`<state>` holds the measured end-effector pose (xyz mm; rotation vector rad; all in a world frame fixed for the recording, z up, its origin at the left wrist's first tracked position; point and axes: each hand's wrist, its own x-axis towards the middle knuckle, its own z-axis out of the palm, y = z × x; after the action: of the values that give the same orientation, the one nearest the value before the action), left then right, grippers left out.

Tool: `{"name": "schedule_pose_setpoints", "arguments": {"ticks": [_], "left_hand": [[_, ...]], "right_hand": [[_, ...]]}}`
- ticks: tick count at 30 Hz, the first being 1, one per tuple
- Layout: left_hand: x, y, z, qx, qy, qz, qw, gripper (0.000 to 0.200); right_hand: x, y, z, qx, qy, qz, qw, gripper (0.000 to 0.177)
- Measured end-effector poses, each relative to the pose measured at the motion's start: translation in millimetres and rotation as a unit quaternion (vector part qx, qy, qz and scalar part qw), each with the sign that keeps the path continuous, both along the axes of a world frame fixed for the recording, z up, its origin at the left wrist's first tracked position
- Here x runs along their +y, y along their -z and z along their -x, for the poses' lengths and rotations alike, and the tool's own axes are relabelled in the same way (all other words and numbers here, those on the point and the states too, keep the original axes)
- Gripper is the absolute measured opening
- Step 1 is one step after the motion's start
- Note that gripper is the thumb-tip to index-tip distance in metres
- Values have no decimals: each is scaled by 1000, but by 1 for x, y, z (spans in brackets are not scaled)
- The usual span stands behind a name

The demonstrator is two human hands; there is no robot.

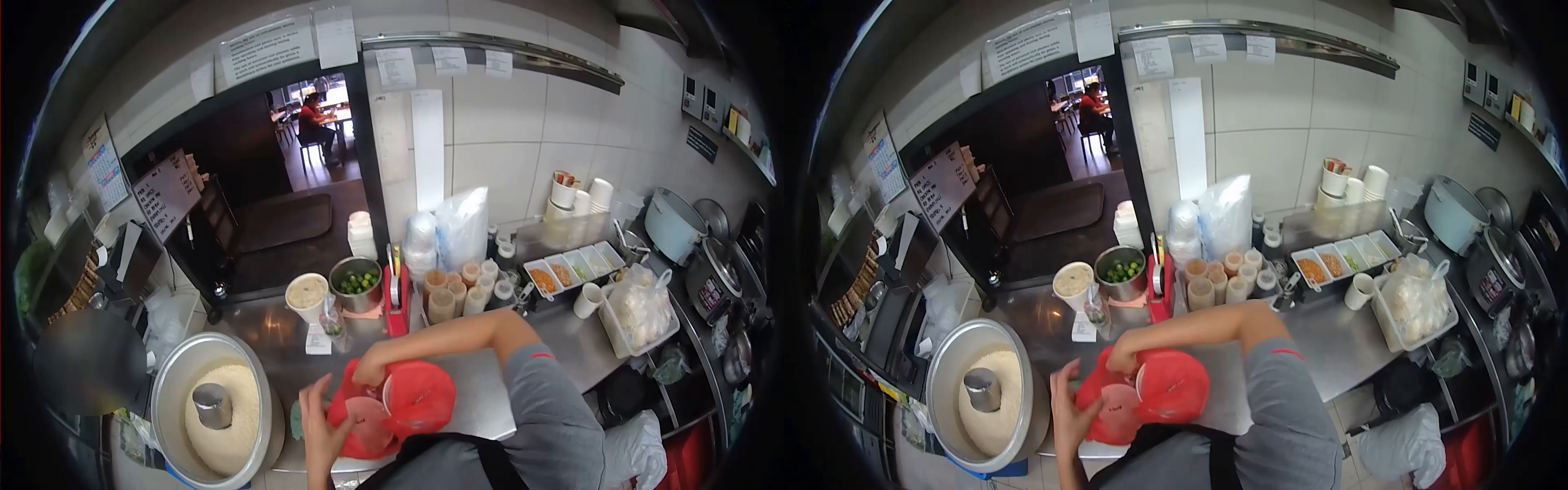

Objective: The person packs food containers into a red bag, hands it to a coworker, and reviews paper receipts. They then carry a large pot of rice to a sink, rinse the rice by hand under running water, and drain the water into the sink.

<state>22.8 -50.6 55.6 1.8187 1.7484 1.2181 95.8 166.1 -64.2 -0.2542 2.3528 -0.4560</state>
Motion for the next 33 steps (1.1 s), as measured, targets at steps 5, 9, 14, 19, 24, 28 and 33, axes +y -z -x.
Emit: {"name": "schedule_pose_setpoints", "arguments": {"ticks": [5,9,14,19,24,28,33], "left_hand": [[-45,35,31,-10,-4,130,991,73],[-62,46,31,-244,-40,81,966,56],[-50,18,10,-430,-80,-28,899,52],[-45,27,23,-464,36,-4,885,79],[-40,20,23,-441,86,-24,893,85],[-33,29,27,-475,49,-65,876,69],[-42,18,15,-445,39,-11,894,61]], "right_hand": [[101,-259,-99,643,47,-78,761,19],[250,-372,-217,599,493,-481,409,30],[324,-359,-285,633,457,-472,409,36],[307,-358,-275,635,518,-354,450,36],[56,-215,-144,695,389,13,604,40],[-125,-98,-113,465,87,-186,861,47],[-144,-90,-126,404,104,-131,899,47]]}}
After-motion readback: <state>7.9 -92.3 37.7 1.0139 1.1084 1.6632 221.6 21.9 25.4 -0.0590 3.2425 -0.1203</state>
